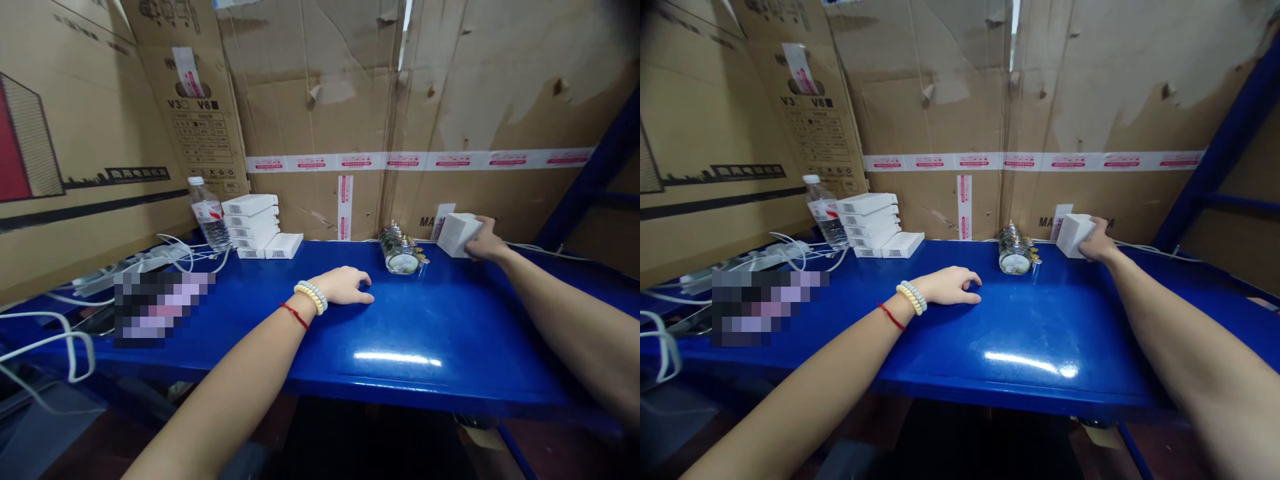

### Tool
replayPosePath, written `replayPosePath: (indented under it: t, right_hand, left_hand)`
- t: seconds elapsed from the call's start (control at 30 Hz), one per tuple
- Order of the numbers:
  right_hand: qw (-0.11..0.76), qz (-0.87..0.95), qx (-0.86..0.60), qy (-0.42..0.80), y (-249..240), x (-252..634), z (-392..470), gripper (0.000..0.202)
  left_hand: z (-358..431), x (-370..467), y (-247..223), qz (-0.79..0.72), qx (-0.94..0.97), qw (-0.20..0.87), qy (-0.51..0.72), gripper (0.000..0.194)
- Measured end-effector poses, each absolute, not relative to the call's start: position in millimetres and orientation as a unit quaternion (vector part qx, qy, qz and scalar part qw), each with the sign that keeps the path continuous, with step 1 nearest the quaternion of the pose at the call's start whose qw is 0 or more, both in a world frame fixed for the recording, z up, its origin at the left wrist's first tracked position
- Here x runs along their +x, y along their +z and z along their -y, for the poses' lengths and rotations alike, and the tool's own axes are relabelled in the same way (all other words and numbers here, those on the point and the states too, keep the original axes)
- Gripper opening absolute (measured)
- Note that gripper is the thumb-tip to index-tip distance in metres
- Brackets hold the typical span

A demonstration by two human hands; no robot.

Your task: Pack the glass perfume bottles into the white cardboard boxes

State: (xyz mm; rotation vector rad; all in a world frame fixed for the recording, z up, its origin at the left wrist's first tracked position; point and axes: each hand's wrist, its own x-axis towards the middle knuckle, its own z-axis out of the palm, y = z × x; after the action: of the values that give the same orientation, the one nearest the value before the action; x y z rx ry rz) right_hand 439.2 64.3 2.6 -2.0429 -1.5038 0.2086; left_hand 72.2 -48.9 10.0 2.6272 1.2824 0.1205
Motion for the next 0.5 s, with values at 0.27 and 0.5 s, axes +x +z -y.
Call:
replayPosePath:
  t: [0.27, 0.5]
  right_hand:
    - [0.319, 0.564, -0.746, 0.156, 4.5, 442.1, -67.9, 0.094]
    - [0.337, 0.584, -0.723, 0.154, -2.9, 444.5, -71.6, 0.107]
  left_hand:
    - [36.7, 57.5, 11.4, -0.451, 0.884, 0.091, 0.08, 0.048]
    - [16.0, 14.2, 20.3, -0.61, 0.764, -0.027, 0.209, 0.055]
